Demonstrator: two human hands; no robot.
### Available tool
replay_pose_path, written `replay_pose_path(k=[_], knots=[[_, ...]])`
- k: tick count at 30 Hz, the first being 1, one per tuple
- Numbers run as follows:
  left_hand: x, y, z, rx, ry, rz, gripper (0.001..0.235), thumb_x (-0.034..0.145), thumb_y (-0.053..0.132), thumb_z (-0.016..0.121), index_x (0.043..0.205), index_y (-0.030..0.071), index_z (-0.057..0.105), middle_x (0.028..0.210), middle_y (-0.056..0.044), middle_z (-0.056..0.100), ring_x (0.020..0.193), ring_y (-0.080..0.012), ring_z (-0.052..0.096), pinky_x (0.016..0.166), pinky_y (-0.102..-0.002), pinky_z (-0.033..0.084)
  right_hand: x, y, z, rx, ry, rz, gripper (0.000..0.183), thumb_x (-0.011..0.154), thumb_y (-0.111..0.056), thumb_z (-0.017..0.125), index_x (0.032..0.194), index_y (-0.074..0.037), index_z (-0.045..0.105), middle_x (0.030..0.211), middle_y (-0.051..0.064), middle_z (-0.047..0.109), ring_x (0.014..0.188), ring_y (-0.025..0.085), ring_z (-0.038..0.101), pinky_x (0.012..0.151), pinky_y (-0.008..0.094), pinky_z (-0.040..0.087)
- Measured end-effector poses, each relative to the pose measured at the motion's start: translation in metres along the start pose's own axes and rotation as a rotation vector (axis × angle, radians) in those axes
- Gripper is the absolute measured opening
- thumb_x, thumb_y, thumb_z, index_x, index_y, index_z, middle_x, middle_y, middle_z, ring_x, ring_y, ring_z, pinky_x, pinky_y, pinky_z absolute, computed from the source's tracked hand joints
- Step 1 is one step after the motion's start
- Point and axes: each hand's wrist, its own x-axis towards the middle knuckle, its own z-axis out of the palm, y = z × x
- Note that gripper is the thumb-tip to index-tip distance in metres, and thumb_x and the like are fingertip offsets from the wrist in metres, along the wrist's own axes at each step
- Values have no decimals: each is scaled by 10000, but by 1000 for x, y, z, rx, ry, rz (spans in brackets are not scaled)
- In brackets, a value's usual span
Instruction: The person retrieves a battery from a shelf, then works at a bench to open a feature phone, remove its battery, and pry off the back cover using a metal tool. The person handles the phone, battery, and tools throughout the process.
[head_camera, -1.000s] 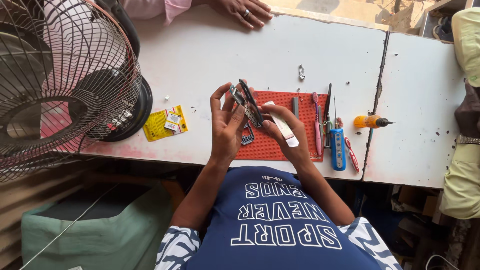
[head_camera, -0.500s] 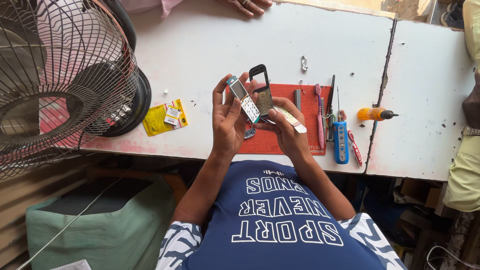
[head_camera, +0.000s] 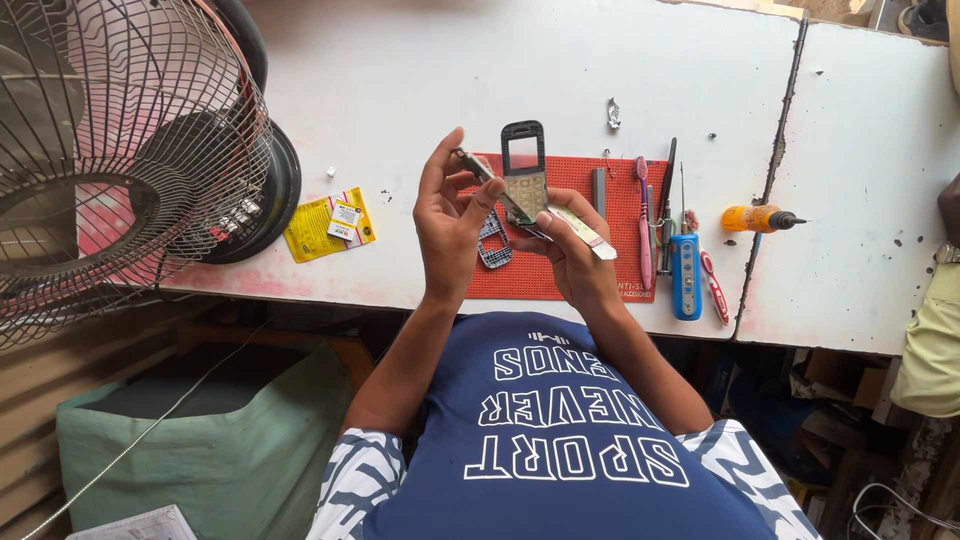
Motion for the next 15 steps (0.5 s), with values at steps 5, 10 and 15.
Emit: replay_pose_path(k=[5, 10, 15], knots=[[9, 6, 0, 191, -56, -7, 595, 866, 146, 853, 1380, 42, 572, 1056, -20, 705, 899, -88, 712, 696, -229, 638, 2, 6, -7, 36, -44, 68, 325, 1063, -128, 569, 1307, 86, 552, 1188, 230, 681, 1074, 264, 731, 917, 397, 650], [14, 16, -9, 427, -244, 171, 460, 847, 122, 892, 1257, 107, 683, 1088, -28, 730, 885, -87, 694, 671, -223, 581, 1, 9, -9, 54, -65, 79, 324, 1067, -122, 550, 1315, 86, 554, 1180, 210, 690, 1080, 244, 735, 908, 403, 648], [20, 23, -15, 547, -263, 23, 433, 824, 139, 889, 1206, 119, 685, 1049, -12, 730, 826, -77, 709, 640, -229, 583, 0, 11, -17, 41, -70, 110, 320, 1058, -120, 583, 1301, 88, 591, 1165, 200, 694, 1038, 230, 733, 874, 410, 656]])
